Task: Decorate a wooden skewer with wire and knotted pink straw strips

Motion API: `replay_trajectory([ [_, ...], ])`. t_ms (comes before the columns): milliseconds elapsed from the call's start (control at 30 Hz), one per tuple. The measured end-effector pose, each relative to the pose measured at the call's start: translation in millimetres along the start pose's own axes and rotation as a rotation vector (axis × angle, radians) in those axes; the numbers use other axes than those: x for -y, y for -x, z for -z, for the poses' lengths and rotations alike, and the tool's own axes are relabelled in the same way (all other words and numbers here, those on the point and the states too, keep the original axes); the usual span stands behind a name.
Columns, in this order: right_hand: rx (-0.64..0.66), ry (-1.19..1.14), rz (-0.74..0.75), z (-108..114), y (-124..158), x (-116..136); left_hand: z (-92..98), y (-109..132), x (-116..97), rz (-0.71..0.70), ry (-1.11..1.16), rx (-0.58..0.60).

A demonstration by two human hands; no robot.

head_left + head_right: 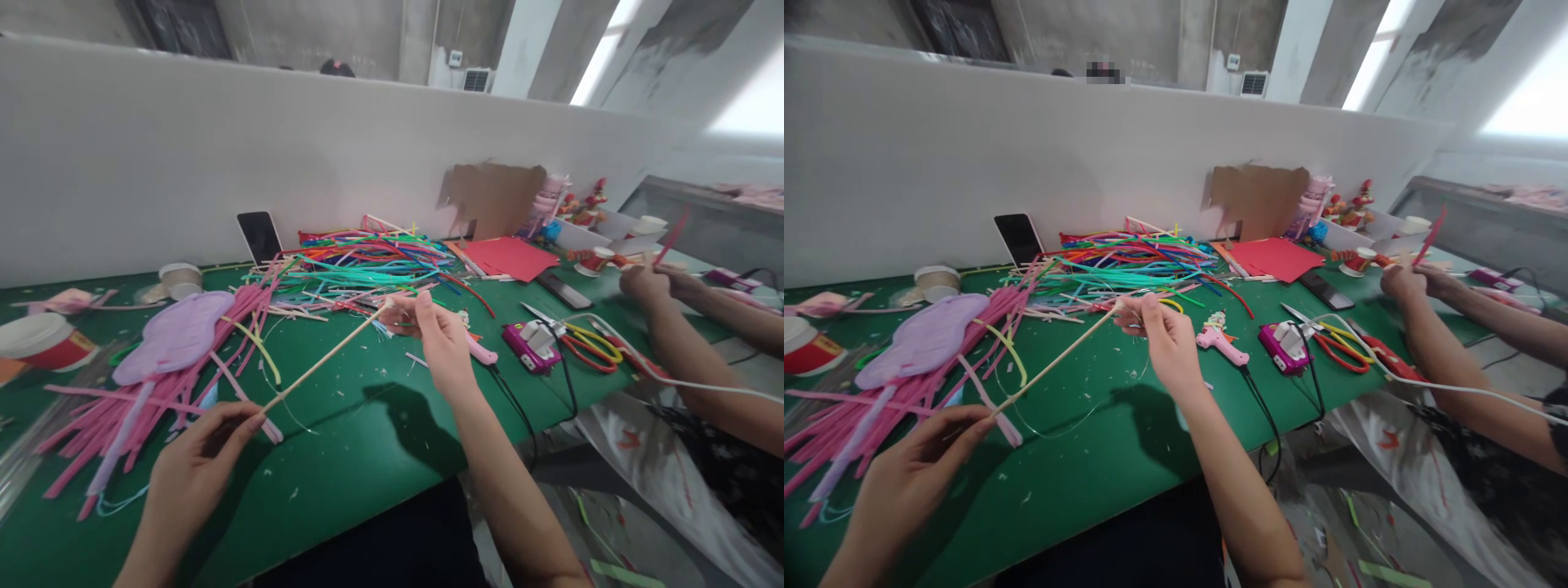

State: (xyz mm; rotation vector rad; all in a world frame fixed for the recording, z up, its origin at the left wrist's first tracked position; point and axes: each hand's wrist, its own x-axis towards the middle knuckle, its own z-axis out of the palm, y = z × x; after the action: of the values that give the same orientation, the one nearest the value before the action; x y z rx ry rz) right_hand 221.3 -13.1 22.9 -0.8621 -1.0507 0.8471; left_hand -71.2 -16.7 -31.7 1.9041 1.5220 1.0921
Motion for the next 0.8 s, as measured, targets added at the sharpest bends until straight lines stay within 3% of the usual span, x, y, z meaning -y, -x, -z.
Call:
replay_trajectory([
  [333, -0.013, 0.298, 0.096, 5.6, 3.2, 4.0, 1.3, 0.4, 1.5, -0.036, -0.080, -0.022],
  [567, -0.025, 0.189, 0.089, 3.0, 2.5, 0.7, 0.1, 0.2, 3.3, -0.061, -0.046, 0.001],
  [800, 0.110, -0.081, -0.127, 6.0, 0.4, -0.4, 5.0, -0.8, 11.5, -0.036, -0.051, -0.039],
])
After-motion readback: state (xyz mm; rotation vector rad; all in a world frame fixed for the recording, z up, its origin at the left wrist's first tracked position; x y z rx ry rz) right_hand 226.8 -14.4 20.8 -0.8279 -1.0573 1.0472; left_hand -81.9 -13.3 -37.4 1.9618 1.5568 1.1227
